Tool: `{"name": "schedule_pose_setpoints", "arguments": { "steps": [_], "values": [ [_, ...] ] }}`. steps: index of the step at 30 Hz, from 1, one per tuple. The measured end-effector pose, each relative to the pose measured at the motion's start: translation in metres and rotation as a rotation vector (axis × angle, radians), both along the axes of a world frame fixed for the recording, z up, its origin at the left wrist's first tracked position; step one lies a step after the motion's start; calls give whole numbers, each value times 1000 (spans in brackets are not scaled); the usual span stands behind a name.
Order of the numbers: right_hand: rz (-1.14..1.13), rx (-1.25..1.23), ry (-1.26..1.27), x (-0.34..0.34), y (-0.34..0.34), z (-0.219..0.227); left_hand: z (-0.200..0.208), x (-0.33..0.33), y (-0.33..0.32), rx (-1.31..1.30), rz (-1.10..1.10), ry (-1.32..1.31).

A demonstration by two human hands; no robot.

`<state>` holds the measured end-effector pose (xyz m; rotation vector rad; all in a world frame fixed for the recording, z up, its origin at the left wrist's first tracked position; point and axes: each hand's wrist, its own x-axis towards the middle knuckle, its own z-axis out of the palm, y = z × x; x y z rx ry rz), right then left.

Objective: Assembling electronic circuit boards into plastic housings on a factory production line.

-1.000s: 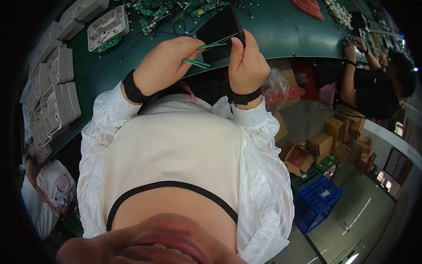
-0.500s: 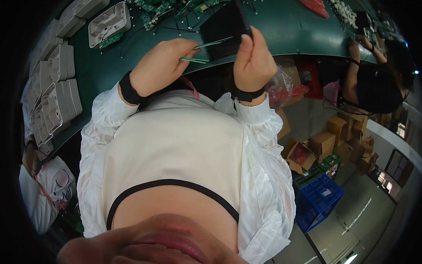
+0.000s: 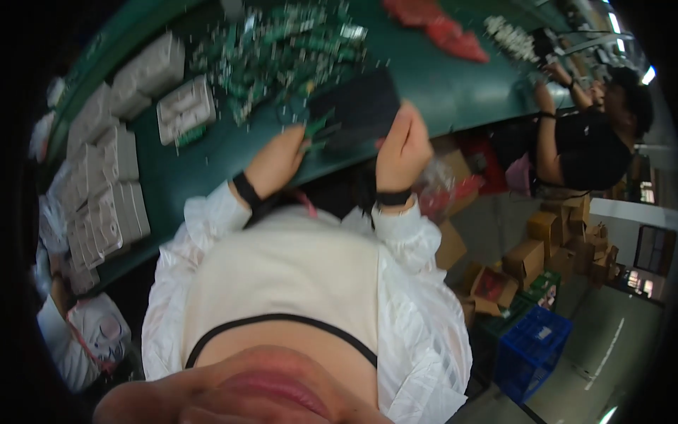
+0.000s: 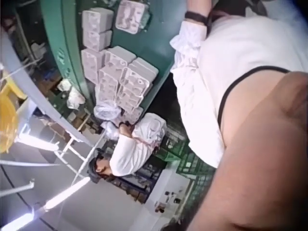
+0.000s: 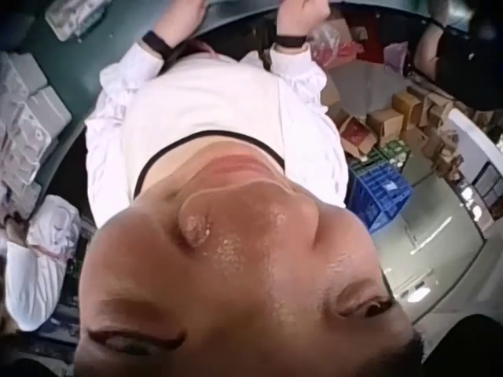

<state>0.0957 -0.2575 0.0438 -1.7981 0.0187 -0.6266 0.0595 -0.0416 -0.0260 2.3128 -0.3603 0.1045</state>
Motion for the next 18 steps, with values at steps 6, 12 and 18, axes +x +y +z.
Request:
{"name": "schedule_pose_setpoints", "arguments": {
  "steps": [6, 12, 18],
  "values": [
    [239, 651, 286, 40, -85, -24, 41, -14, 21, -85, -47, -48],
    [613, 720, -54, 136, -128, 86, 77, -31, 77, -251, -81, -23],
    [461, 599, -376, 298, -113, 213, 52, -47, 108, -223, 81, -140]
  ]
}}
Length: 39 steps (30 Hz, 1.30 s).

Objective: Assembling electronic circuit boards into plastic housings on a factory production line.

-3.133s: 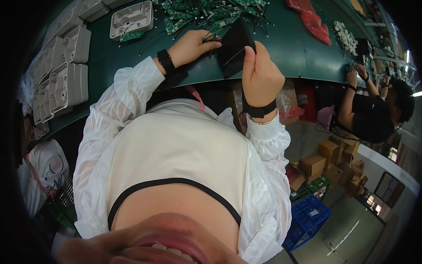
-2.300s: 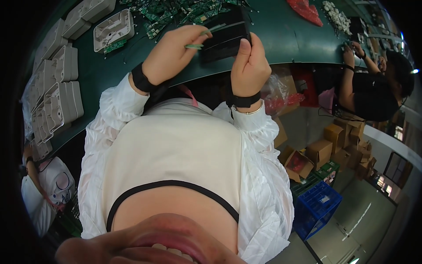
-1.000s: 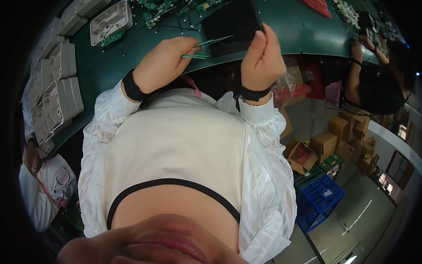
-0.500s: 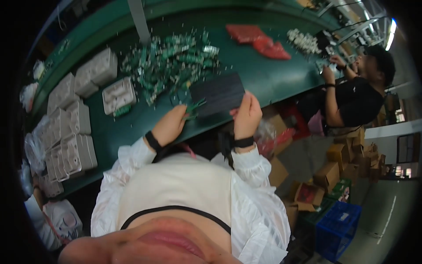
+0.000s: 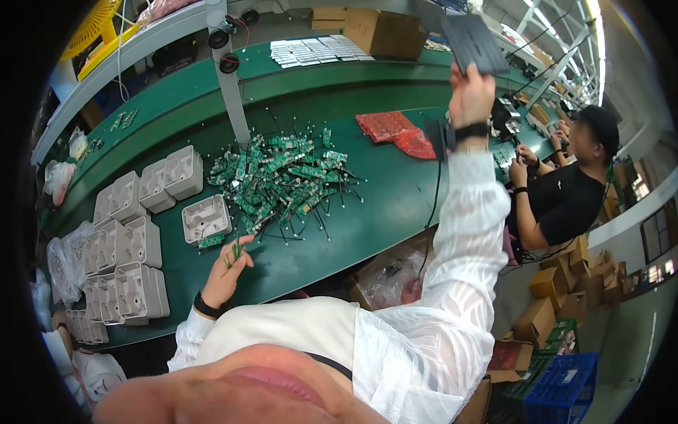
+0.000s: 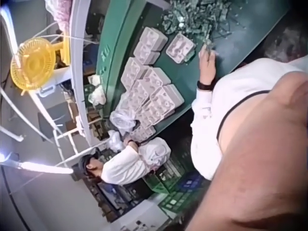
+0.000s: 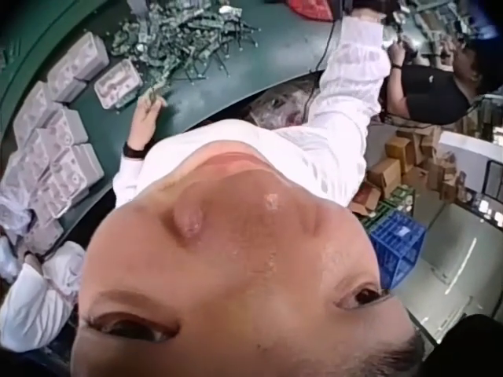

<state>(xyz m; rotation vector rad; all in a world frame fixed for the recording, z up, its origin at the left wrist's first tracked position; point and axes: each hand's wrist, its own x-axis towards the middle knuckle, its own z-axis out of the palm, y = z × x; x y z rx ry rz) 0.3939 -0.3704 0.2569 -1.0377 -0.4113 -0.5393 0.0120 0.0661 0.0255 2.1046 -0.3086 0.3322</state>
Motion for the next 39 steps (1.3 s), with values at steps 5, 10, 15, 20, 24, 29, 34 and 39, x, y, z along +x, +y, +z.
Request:
{"name": "schedule_pose_setpoints", "arguments": {
  "steps": [5, 10, 15, 20, 24, 29, 34, 39],
  "values": [
    [8, 10, -64, 118, 24, 63, -16, -37, 9, -658, 182, 399],
    [-31, 73, -2, 160, 63, 85, -26, -58, 16, -344, 378, 326],
    [6, -43, -84, 199, 54, 97, -34, -47, 9, -87, 350, 20],
    [-14, -69, -60, 200, 85, 100, -47, -53, 13, -378, 434, 235],
    [-149, -232, 21, 214, 84, 112, -40, -56, 16, -418, 442, 407],
    [-334, -384, 161, 242, 109, 115, -37, -59, 13, -401, 456, 358],
    [-830, -962, 202, 283, 98, 127, -19, -53, 17, -242, 427, 226],
    [-954, -1057, 74, 287, 103, 115, 15, -50, 21, -567, 437, 310]
  ]
}}
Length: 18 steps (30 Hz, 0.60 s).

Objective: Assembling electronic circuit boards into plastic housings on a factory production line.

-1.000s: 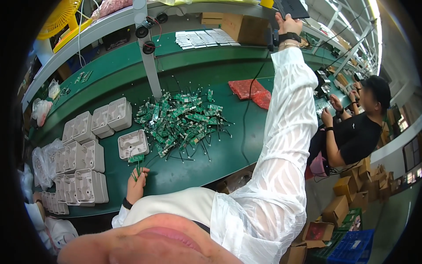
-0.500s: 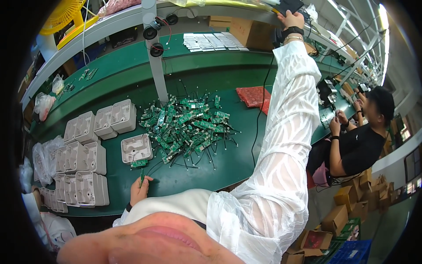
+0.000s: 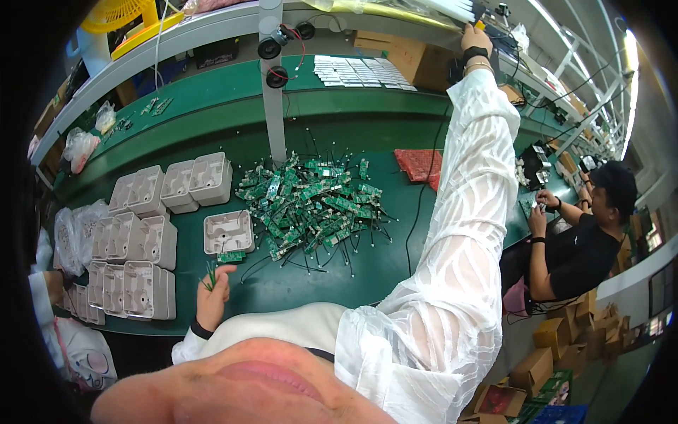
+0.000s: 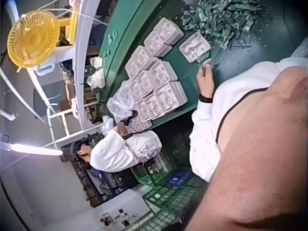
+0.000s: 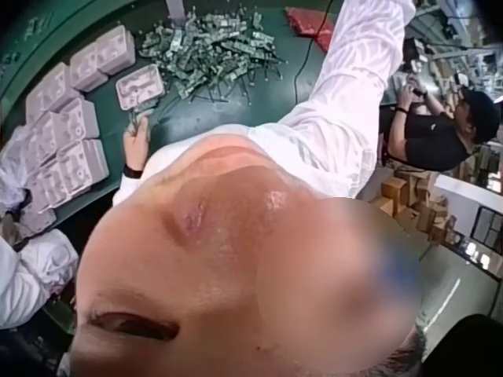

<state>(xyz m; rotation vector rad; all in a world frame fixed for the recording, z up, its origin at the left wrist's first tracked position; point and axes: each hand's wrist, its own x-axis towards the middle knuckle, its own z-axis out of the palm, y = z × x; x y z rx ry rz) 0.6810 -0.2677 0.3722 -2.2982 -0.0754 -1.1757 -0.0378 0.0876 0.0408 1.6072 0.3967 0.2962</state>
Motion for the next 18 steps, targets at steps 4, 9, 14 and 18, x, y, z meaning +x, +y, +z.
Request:
{"name": "schedule_pose_setpoints", "arguments": {
  "steps": [4, 9, 14, 18],
  "values": [
    [16, 223, -112, -12, 15, -6, 7, 2, 1, -146, -17, -56],
    [122, 370, -84, -15, 34, -12, 1, -2, 6, -287, -30, -188],
    [398, 462, -416, -66, -6, -23, 15, 29, 17, -185, -78, -392],
    [978, 306, 168, -310, 61, -58, 50, 31, 3, -470, -85, -519]
  ]
}}
